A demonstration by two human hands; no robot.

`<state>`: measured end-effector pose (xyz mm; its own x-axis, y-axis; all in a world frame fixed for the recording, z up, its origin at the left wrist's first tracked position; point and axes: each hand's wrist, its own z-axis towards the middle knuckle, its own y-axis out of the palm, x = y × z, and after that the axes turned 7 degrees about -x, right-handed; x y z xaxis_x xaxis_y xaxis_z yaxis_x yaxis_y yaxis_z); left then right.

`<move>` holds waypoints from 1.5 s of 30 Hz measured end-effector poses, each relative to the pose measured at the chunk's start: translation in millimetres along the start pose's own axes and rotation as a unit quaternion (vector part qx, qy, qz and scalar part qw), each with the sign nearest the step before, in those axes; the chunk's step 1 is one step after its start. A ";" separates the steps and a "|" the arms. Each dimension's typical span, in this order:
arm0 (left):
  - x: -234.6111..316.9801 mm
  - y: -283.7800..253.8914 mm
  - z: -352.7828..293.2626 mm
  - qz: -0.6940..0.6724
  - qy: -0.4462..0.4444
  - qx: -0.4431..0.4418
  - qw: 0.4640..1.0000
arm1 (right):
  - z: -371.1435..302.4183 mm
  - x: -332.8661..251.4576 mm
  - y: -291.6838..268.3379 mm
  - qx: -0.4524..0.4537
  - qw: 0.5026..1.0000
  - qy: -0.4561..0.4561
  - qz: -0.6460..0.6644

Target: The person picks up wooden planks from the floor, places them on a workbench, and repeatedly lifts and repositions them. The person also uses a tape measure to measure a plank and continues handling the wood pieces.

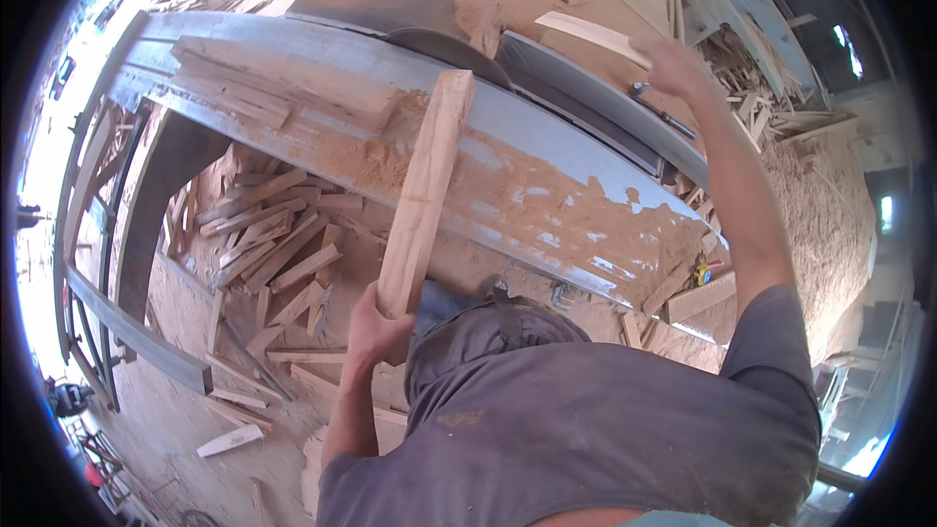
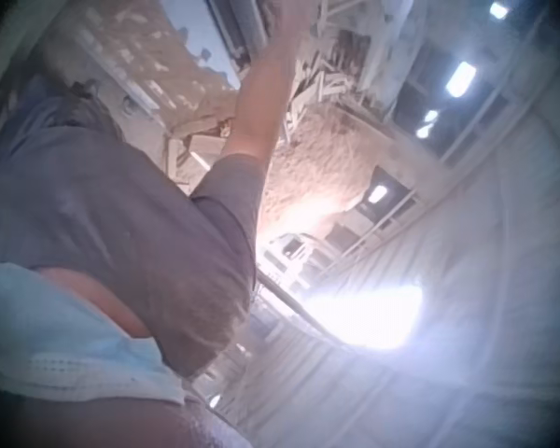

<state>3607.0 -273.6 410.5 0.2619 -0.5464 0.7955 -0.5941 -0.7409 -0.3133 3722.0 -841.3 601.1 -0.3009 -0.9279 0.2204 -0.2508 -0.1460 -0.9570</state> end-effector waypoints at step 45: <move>-151.6 238.2 -141.1 0.206 0.108 0.515 0.825 | -289.8 -273.6 138.7 -0.284 0.506 -0.262 0.771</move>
<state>3318.5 -312.1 288.4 -0.0080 -0.8344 0.5510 0.3909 -0.5098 -0.7663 3502.8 -508.2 462.9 -0.2939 0.2277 -0.9283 -0.3580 0.8743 0.3278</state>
